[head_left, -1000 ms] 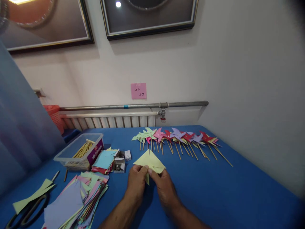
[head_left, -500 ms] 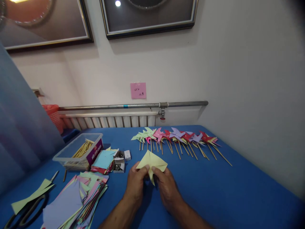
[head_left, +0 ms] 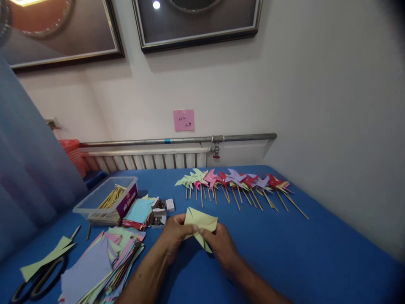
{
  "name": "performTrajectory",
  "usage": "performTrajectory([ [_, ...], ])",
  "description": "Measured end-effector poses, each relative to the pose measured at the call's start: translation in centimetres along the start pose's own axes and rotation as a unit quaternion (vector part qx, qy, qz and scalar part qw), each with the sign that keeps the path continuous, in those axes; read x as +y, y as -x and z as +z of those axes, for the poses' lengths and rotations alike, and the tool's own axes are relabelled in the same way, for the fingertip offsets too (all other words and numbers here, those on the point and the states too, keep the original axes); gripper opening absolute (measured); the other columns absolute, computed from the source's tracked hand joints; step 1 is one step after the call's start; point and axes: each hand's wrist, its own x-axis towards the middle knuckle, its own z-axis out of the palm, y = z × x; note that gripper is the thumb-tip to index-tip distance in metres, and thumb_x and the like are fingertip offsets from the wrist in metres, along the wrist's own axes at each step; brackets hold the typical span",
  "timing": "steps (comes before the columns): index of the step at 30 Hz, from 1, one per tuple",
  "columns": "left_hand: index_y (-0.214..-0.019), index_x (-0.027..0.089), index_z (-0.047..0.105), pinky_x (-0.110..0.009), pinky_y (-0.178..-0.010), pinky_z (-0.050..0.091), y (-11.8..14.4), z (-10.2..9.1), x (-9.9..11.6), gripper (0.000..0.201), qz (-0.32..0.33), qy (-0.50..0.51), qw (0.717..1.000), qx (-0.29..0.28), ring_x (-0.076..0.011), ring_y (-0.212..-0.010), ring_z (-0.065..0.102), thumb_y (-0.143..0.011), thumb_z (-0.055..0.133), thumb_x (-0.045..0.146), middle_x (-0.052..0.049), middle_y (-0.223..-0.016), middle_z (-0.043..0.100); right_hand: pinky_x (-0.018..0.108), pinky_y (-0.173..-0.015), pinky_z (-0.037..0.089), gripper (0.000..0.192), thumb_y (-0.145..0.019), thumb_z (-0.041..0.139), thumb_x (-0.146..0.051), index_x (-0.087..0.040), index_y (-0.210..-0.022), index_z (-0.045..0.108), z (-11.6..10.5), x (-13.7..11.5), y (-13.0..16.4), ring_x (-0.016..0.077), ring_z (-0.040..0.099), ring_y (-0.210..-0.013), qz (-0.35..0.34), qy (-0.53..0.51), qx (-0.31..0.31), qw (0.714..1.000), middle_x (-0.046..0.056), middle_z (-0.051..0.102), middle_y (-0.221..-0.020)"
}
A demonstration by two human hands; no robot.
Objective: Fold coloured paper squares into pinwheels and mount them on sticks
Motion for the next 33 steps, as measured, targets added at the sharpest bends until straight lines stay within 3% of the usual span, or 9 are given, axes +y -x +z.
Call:
performTrajectory([
  [4,-0.081,0.012,0.083,-0.027,-0.065,0.045,-0.1,0.1,-0.2,0.042,0.000,0.015,1.000,0.007,-0.0161,-0.063,0.062,-0.050,0.097,0.036,-0.010,-0.076,0.079,0.042,-0.082,0.060,0.036,-0.075,0.083,-0.047,-0.019,-0.098,0.084,-0.3,0.0,0.0,0.0294,0.074,-0.079,-0.005,0.010,0.009,1.000,0.006,0.083,-0.085],
  [13,-0.070,0.009,0.082,-0.025,-0.055,0.037,-0.7,0.5,-1.1,0.028,0.024,-0.039,0.999,0.018,-0.0131,-0.056,0.053,-0.053,0.087,0.031,-0.010,-0.068,0.074,0.037,-0.075,0.059,0.036,-0.076,0.083,-0.046,-0.018,-0.099,0.085,-0.6,0.6,-0.2,0.0275,0.073,-0.078,-0.016,0.039,0.009,0.999,0.005,0.083,-0.082],
  [25,-0.075,0.009,0.081,-0.024,-0.054,0.037,-0.9,0.5,-1.8,0.029,0.051,-0.024,0.998,0.026,-0.0115,-0.056,0.050,-0.059,0.087,0.033,-0.007,-0.066,0.071,0.039,-0.085,0.059,0.051,-0.078,0.087,-0.054,-0.019,-0.114,0.080,-0.2,0.9,0.2,0.0268,0.075,-0.085,-0.010,-0.055,-0.002,0.998,0.007,0.083,-0.096],
  [33,-0.077,0.009,0.082,-0.024,-0.054,0.036,-1.2,0.8,-2.3,0.031,0.046,-0.024,0.998,0.042,-0.0111,-0.054,0.049,-0.058,0.085,0.033,-0.006,-0.063,0.070,0.034,-0.076,0.057,0.047,-0.078,0.087,-0.053,-0.019,-0.110,0.082,-0.4,1.8,-0.1,0.0249,0.072,-0.078,-0.007,-0.053,0.032,0.998,0.005,0.083,-0.089],
])
